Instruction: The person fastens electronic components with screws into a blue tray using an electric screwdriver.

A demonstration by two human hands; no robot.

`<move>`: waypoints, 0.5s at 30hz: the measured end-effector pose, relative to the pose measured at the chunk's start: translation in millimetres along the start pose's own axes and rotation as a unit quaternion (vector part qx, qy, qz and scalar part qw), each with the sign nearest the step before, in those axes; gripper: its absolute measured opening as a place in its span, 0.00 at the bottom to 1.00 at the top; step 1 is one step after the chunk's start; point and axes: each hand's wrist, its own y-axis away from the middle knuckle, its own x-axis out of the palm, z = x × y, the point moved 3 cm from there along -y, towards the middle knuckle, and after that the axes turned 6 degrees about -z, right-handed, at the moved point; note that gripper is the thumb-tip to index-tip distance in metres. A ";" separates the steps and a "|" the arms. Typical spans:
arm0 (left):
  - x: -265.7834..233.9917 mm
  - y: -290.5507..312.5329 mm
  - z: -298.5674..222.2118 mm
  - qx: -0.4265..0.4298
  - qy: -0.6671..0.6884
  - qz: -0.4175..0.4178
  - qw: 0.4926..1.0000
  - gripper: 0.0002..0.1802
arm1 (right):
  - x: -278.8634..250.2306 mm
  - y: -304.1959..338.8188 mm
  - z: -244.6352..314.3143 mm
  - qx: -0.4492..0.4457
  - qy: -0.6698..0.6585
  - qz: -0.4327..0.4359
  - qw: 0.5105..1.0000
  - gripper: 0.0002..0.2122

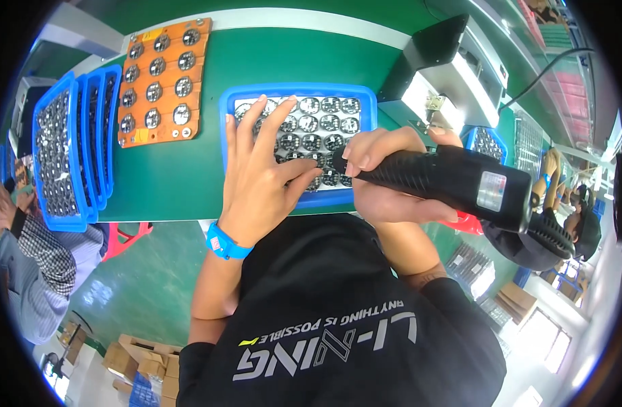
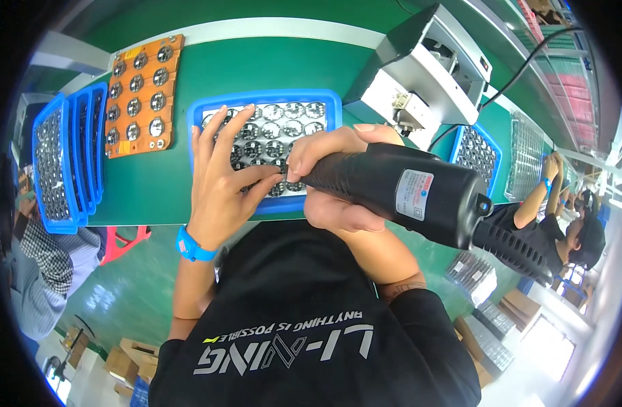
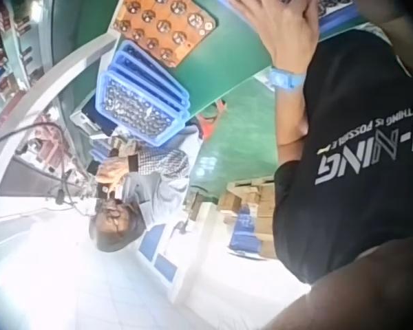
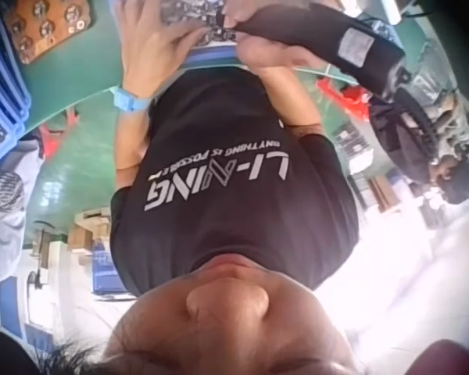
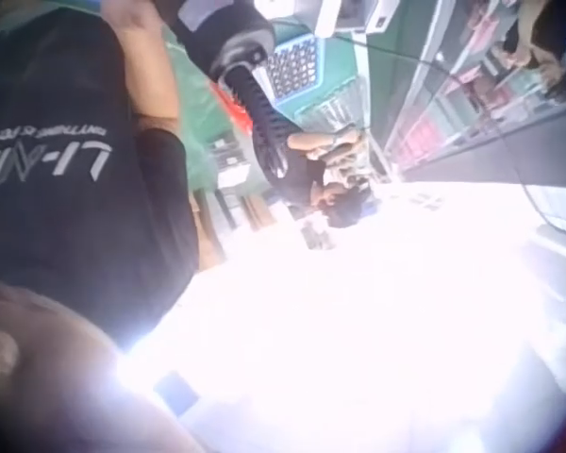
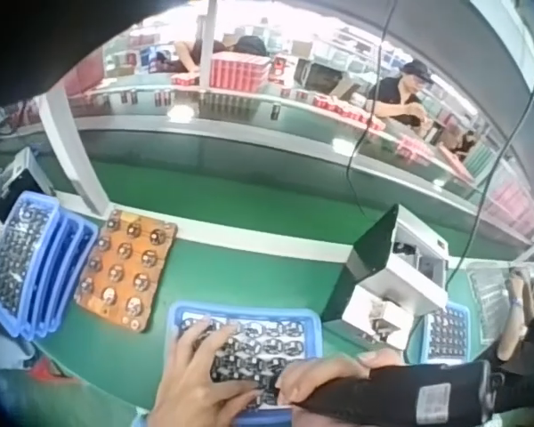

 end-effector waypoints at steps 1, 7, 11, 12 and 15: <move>-0.7 0.1 0.1 0.004 0.002 0.002 1.000 0.06 | 1.4 0.6 -1.9 -0.011 0.003 0.014 1.000 0.45; -1.5 2.9 2.7 0.005 0.021 0.003 1.000 0.07 | 3.6 7.7 -5.2 0.017 0.075 0.031 0.997 0.43; -2.0 5.1 5.1 0.001 0.023 0.006 1.000 0.06 | 5.1 10.9 -9.7 -0.007 0.045 0.028 0.999 0.41; -2.9 4.9 5.1 0.003 0.024 0.010 1.000 0.06 | 6.5 11.5 -10.4 -0.006 0.044 0.030 0.999 0.41; -2.3 5.5 5.7 0.002 0.022 0.014 1.000 0.06 | 10.3 11.4 -10.5 -0.010 0.057 0.033 0.998 0.40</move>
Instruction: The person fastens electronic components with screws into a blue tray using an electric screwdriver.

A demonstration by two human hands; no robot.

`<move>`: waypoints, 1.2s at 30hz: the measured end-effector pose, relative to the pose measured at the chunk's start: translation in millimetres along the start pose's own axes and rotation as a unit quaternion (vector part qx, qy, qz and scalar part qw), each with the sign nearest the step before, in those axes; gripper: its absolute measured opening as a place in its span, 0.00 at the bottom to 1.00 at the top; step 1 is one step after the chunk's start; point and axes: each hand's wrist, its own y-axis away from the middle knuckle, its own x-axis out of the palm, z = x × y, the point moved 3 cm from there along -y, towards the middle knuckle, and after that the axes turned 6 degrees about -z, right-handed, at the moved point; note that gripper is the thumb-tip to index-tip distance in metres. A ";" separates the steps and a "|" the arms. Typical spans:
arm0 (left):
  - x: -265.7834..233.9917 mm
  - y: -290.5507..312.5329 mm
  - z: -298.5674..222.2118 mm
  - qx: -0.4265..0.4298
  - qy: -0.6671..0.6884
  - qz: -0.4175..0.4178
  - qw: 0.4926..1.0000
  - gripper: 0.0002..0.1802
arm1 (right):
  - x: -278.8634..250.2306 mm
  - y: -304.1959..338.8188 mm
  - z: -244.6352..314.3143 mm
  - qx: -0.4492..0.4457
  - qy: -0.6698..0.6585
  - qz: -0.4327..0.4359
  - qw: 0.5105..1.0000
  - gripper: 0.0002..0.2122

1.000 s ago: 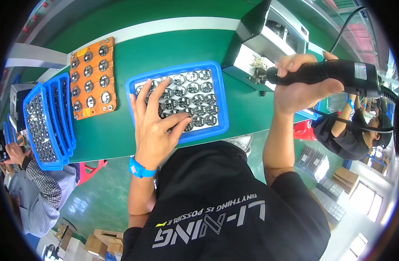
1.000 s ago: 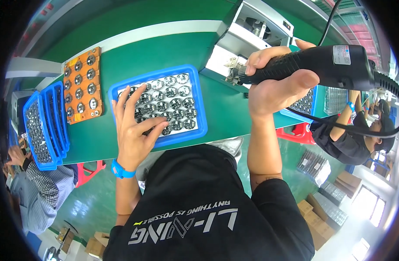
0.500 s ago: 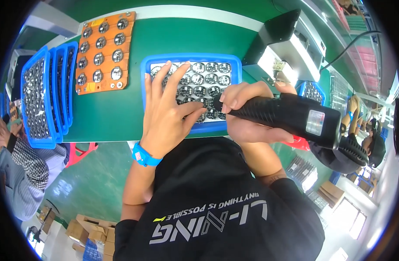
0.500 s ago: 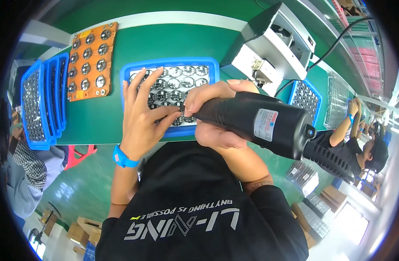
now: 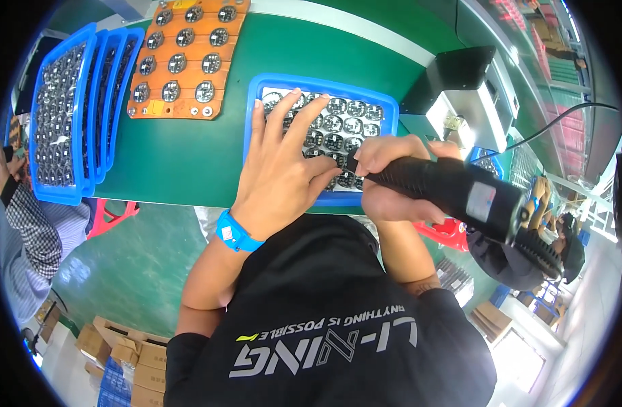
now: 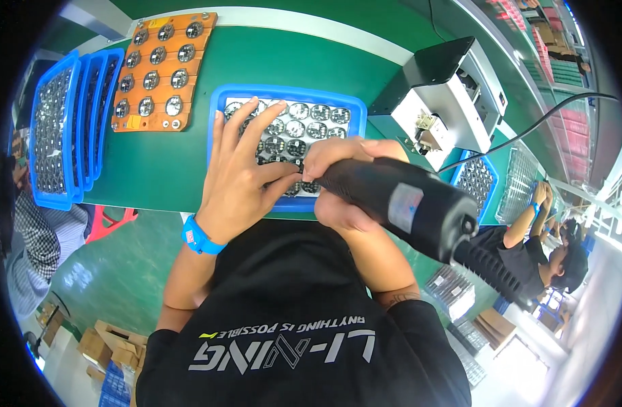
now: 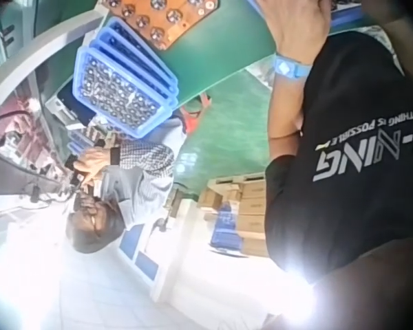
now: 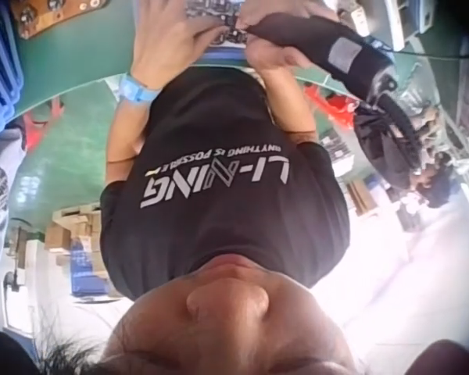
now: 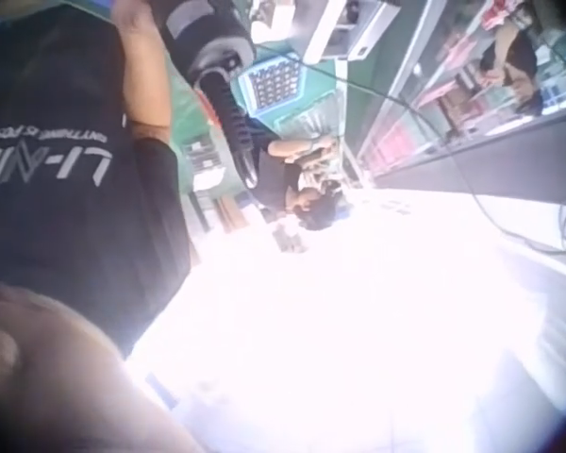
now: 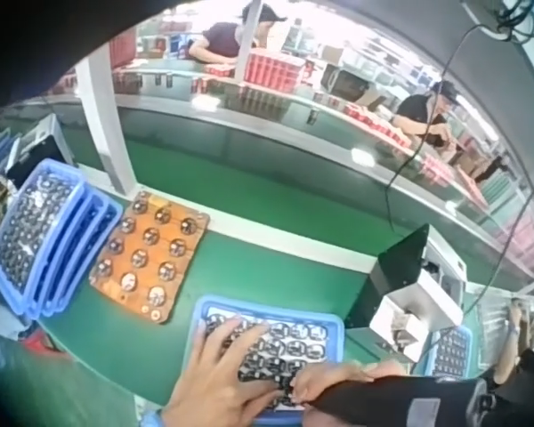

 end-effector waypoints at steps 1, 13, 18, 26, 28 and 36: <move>-0.1 -0.1 -0.2 0.001 0.000 0.001 1.000 0.06 | 2.0 -2.6 -0.6 0.035 0.025 0.007 0.999 0.40; 2.3 -3.5 -3.6 0.013 -0.005 -0.009 1.000 0.07 | 3.9 -7.6 -9.0 0.103 0.054 0.001 0.993 0.38; 1.8 -6.0 -8.5 0.014 -0.015 0.000 1.000 0.07 | -0.9 -14.9 0.9 0.139 0.080 -0.038 0.986 0.45; 0.6 -8.2 -10.7 0.018 0.028 -0.010 0.999 0.09 | -75.4 -86.3 67.3 -0.080 0.027 -0.130 0.988 0.46; -2.1 -9.6 -11.5 0.023 0.039 -0.028 0.999 0.09 | -93.3 -97.3 72.0 -0.074 0.084 -0.174 0.978 0.45; -5.7 -6.5 -4.3 0.021 0.076 -0.088 0.993 0.08 | -98.3 -96.6 56.8 -0.046 0.210 -0.183 0.959 0.38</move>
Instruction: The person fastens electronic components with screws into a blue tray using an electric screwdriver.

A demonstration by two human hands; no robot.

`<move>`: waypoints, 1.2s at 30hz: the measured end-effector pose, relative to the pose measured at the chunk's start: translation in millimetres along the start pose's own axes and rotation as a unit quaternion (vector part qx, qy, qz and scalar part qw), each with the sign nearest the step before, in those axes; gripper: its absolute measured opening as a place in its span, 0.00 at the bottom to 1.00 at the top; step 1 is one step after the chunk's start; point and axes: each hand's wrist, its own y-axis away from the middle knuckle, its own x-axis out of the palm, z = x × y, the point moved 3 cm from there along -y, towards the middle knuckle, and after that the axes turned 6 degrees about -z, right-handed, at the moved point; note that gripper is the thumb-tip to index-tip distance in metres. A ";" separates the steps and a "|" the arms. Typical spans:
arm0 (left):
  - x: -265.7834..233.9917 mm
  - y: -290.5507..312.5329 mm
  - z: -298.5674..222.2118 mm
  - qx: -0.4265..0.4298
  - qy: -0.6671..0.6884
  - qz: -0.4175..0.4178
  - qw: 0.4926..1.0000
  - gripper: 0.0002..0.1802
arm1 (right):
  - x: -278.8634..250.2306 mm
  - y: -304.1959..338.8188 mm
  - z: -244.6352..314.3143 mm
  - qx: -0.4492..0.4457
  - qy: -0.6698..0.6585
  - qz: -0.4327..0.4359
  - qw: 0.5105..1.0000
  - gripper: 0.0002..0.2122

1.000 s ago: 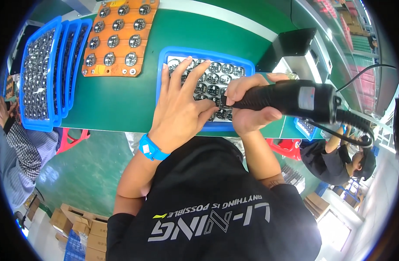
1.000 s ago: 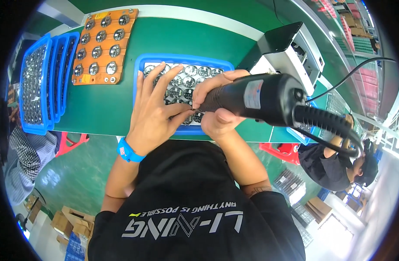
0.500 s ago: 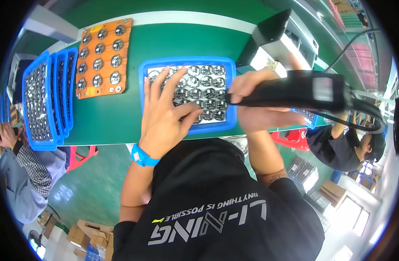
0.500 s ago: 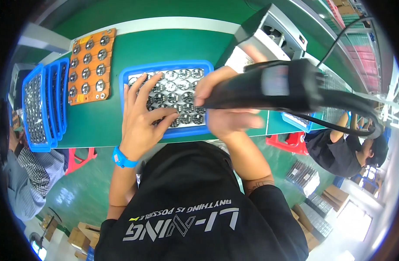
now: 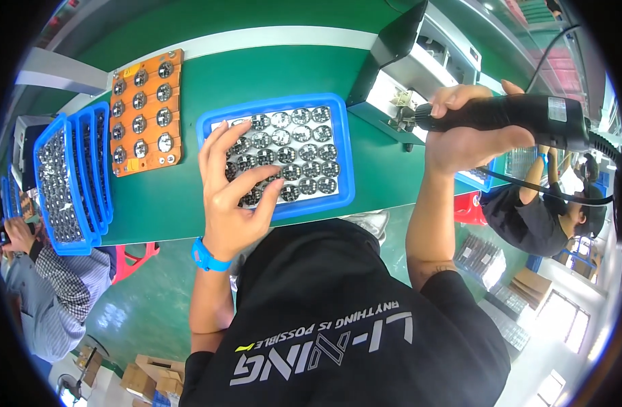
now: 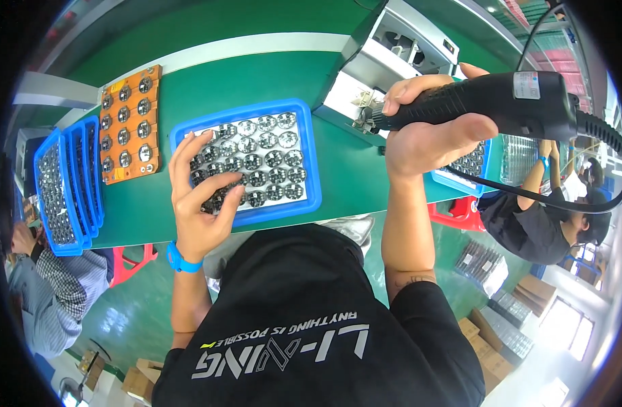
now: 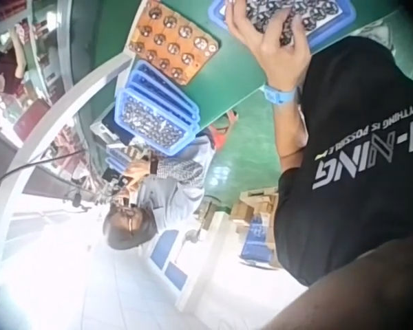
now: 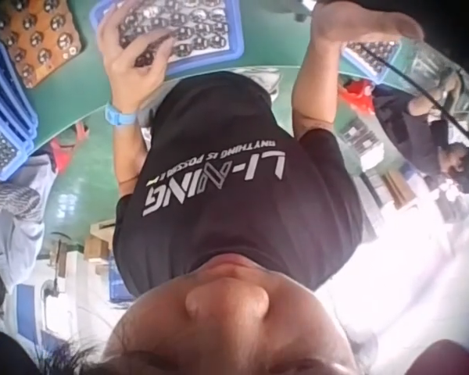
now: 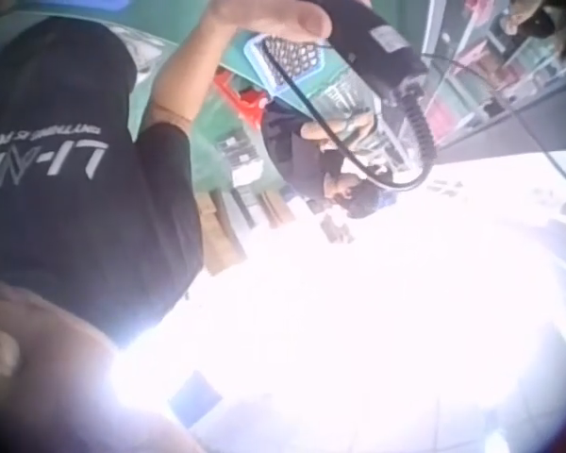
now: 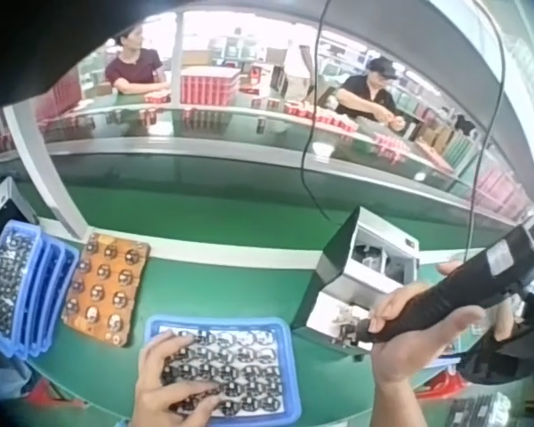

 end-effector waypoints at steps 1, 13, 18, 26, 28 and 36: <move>-0.7 0.7 0.5 0.006 -0.005 0.004 1.000 0.09 | 0.1 0.1 -0.3 0.003 0.006 0.000 1.000 0.37; -2.8 0.8 -3.1 0.011 -0.016 0.082 0.996 0.19 | 45.7 85.0 7.1 0.177 -0.220 0.089 0.955 0.41; -1.9 -0.2 -3.9 0.005 -0.062 0.117 0.991 0.20 | 68.1 119.4 -0.7 0.173 -0.208 0.132 0.954 0.44; 0.7 4.5 -0.1 -0.007 -0.064 0.110 0.992 0.19 | 75.2 128.5 -5.4 0.209 -0.179 0.140 0.951 0.43; 0.5 4.4 -0.3 -0.008 -0.064 0.107 0.992 0.18 | 75.9 130.2 -5.0 0.212 -0.177 0.144 0.950 0.42; 5.7 5.6 -1.2 0.000 -0.087 0.084 0.993 0.10 | 79.8 139.2 -11.7 0.233 -0.185 0.231 0.926 0.42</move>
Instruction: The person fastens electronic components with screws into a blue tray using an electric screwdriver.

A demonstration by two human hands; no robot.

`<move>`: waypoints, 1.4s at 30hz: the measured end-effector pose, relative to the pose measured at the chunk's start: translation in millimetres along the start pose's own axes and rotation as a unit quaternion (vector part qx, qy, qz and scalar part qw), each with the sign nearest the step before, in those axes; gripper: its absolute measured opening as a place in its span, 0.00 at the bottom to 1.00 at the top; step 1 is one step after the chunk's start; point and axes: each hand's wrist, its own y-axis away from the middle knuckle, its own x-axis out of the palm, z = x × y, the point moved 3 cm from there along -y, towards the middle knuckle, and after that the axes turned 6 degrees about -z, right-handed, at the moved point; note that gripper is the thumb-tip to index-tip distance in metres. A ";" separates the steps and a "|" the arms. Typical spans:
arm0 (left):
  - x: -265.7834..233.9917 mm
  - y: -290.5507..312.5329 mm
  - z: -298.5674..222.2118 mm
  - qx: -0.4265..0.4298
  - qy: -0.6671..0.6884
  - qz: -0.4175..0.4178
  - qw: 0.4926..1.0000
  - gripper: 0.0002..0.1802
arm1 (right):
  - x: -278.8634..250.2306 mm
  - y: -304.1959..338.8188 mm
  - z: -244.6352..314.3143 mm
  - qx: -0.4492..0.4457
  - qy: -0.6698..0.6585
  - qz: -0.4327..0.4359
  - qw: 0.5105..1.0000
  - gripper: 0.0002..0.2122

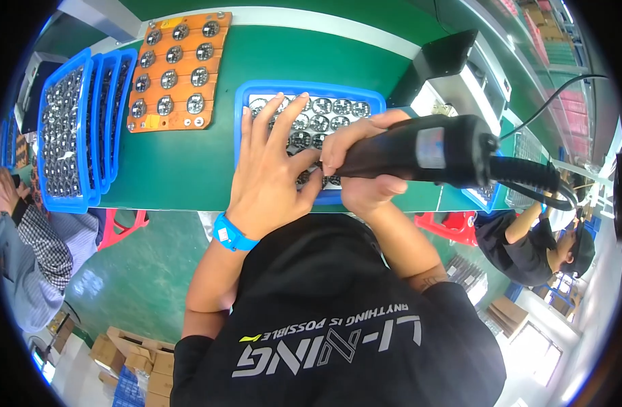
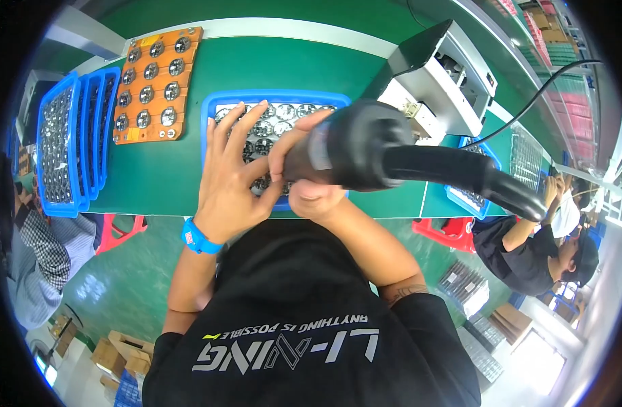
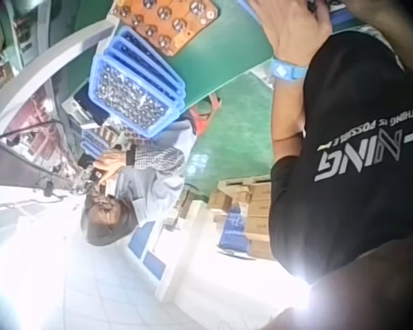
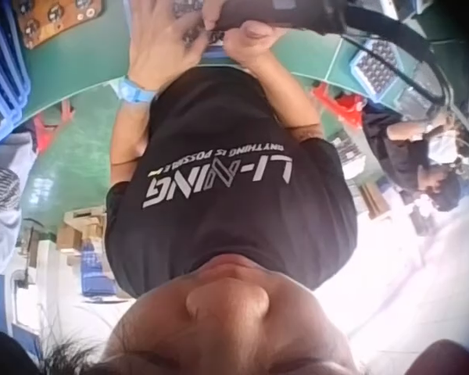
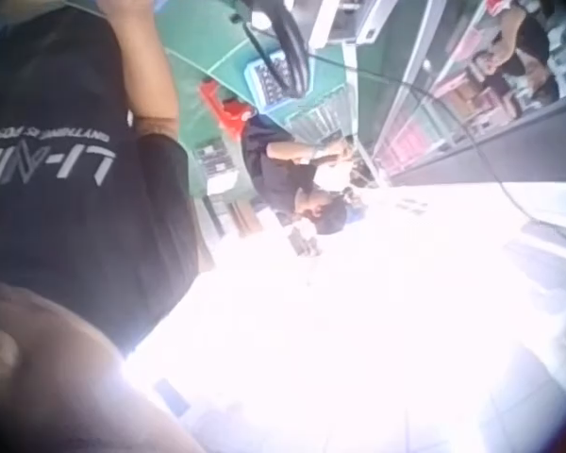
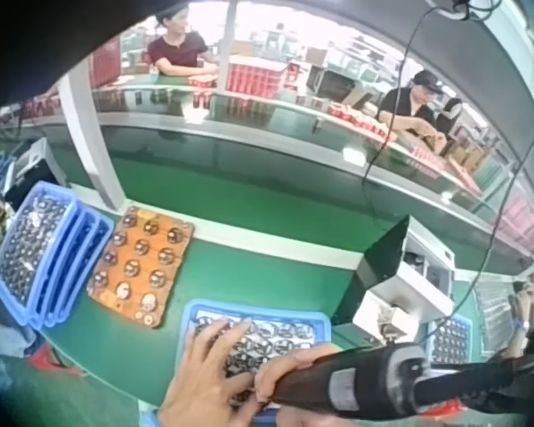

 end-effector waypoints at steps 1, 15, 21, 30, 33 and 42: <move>-0.7 -0.1 0.3 -0.004 0.003 -0.004 1.000 0.09 | 2.9 0.3 0.8 0.026 -0.020 0.008 0.999 0.40; 1.0 -4.1 -3.4 0.002 0.009 -0.006 1.000 0.10 | -10.4 -12.5 20.5 -0.060 0.015 -0.046 0.997 0.47; -0.8 -6.2 -7.4 -0.002 0.025 -0.009 1.000 0.12 | -65.7 -48.5 90.0 -0.182 0.089 -0.156 0.967 0.45; -1.6 -7.6 -8.9 -0.002 0.014 -0.003 1.000 0.13 | -107.9 -66.3 110.4 -0.258 0.154 -0.219 0.928 0.34; -1.0 -6.6 -9.4 -0.002 0.012 -0.004 1.000 0.12 | -107.8 -64.9 102.2 -0.249 0.172 -0.219 0.927 0.32; -0.2 -5.3 -5.9 -0.009 0.025 -0.013 1.000 0.12 | -94.5 -44.9 77.4 -0.118 0.058 -0.164 0.978 0.34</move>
